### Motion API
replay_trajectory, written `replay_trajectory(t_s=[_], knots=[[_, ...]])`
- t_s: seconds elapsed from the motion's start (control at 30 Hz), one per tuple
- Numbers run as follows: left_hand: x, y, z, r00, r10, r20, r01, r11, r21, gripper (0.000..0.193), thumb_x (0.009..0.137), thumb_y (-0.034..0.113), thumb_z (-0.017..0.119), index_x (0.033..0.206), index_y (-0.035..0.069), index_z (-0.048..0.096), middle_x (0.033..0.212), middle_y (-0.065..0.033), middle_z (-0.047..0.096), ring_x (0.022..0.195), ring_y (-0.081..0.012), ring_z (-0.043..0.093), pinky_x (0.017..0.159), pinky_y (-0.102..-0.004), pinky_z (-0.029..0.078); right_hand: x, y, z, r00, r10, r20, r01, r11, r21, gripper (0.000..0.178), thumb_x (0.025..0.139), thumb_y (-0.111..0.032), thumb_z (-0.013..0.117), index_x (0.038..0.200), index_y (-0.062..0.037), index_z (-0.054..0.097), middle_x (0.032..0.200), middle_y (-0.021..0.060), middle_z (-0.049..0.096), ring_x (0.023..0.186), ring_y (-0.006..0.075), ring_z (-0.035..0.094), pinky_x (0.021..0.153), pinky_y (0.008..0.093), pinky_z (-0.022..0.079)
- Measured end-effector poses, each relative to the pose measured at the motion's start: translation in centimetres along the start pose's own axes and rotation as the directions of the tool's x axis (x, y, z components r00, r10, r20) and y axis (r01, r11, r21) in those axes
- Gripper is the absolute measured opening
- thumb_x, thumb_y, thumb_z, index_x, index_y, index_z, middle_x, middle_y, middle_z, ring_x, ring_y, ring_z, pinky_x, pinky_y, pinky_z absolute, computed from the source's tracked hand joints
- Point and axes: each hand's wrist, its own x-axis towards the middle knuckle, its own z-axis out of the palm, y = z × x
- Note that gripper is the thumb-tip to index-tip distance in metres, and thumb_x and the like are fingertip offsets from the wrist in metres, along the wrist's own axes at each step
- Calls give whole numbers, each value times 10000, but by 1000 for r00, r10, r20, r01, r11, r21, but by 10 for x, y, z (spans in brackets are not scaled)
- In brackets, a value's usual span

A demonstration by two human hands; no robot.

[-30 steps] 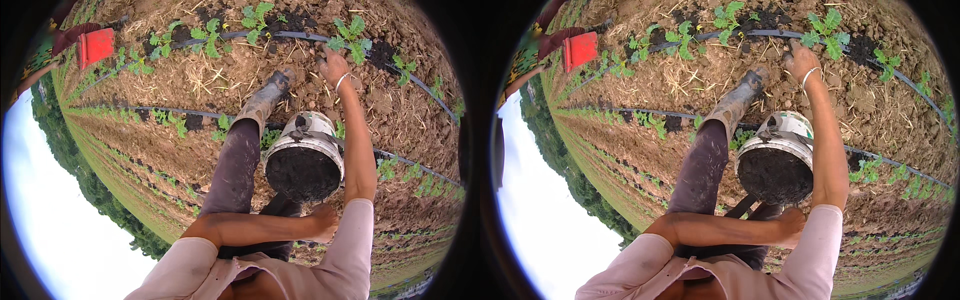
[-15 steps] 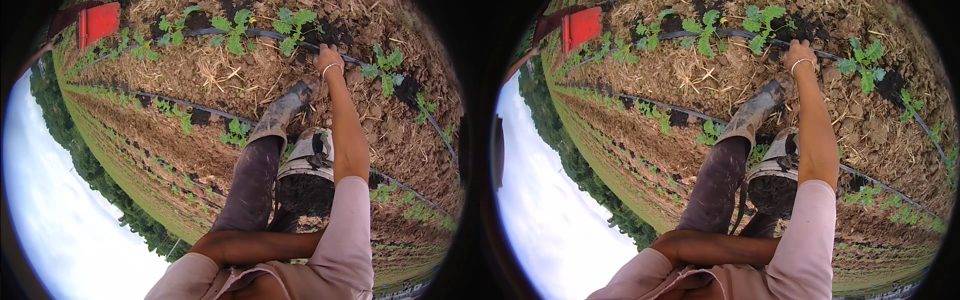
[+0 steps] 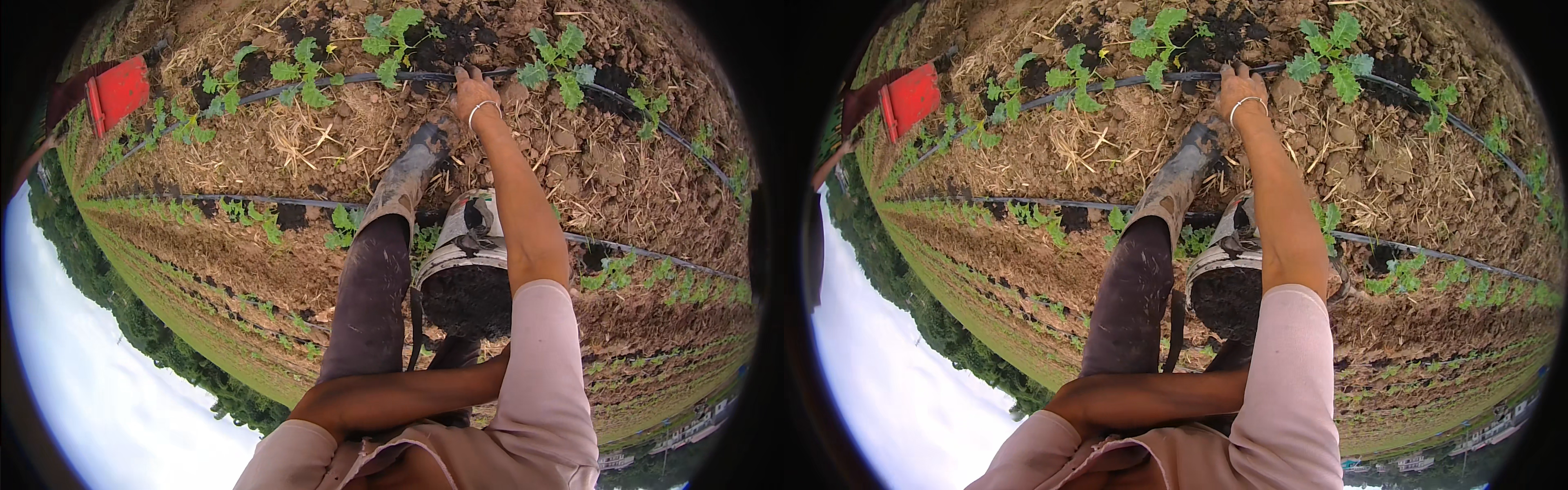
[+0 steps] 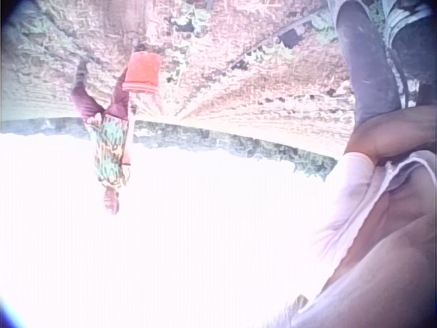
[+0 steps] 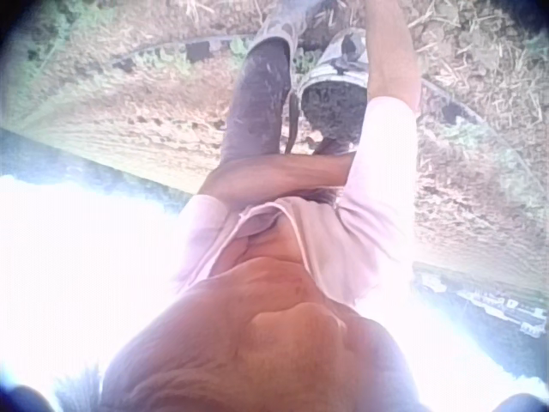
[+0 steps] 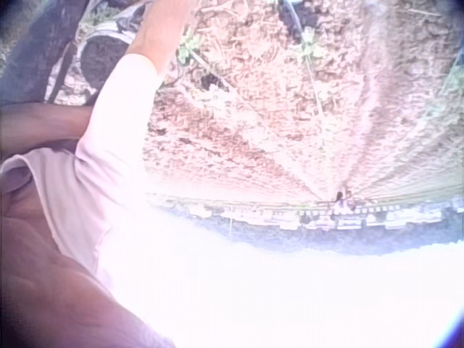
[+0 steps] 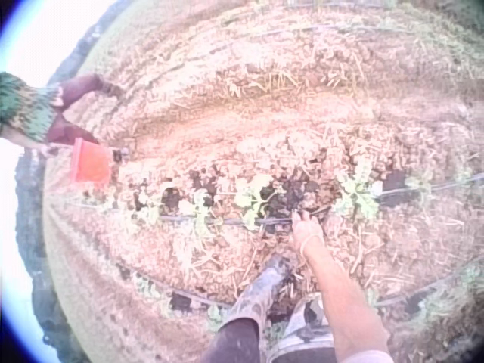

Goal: The person walks along rows of small plants in a field, carrying a bucket of dark soil or compost. They repeatedly scoop material from the bucket with their right hand and place it around the base of each plant. The person moves steadily down the row, applying the material to multiple plants.

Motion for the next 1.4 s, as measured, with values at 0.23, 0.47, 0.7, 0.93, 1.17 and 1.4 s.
replay_trajectory(t_s=[0.23, 0.47, 0.7, 0.93, 1.17, 1.4], knots=[[10, -4, 9, 1000, -13, 1, 13, 999, 52, 196, 797, 207, 572, 921, 82, 659, 853, -100, 642, 841, -233, 623, 646, -420, 483, -2, 47, -35, 991, 129, 37, -125, 987, -99, 361, 834, -176, 630, 1172, -66, 566, 1256, 164, 529, 1128, 344, 537, 925, 419, 481], [16, -7, 12, 1000, -14, 0, 14, 997, 71, 215, 804, 211, 562, 943, 75, 655, 875, -106, 641, 861, -239, 620, 658, -433, 479, 1, 55, -28, 989, 135, -51, -139, 988, -73, 297, 852, -193, 618, 1124, -75, 603, 1180, 171, 571, 1129, 335, 543, 890, 436, 503], [19, -8, 10, 1000, -22, -6, 23, 997, 69, 233, 812, 215, 553, 965, 68, 651, 898, -111, 639, 882, -246, 617, 669, -446, 476, -6, 44, -57, 989, 145, 17, -144, 988, -61, 335, 806, -266, 671, 1082, -80, 636, 1107, 191, 630, 1001, 350, 628, 848, 422, 523], [15, -7, 12, 1000, -14, 15, 13, 996, 91, 252, 819, 219, 544, 987, 61, 646, 920, -117, 638, 902, -252, 614, 681, -459, 472, -7, 59, -30, 986, 164, 22, -163, 986, -23, 393, 788, -260, 685, 1101, -33, 608, 1135, 203, 600, 1063, 362, 587, 891, 413, 495], [12, -8, 18, 1000, -26, 9, 25, 995, 95, 271, 827, 223, 535, 1009, 54, 642, 943, -122, 637, 922, -258, 610, 693, -472, 469, -17, 55, -12, 978, 203, -38, -204, 979, -7, 530, 775, -227, 685, 1258, -120, 498, 1191, 185, 531, 1111, 374, 512, 922, 441, 467], [25, -12, 20, 977, -143, -157, 149, 989, 24, 290, 834, 227, 525, 1031, 47, 638, 965, -128, 636, 943, -264, 607, 705, -485, 466, -46, 59, -42, 993, 96, -70, -89, 992, 90, 415, 781, -212, 660, 1139, -33, 548, 1049, 197, 625, 986, 355, 605, 857, 445, 502]])
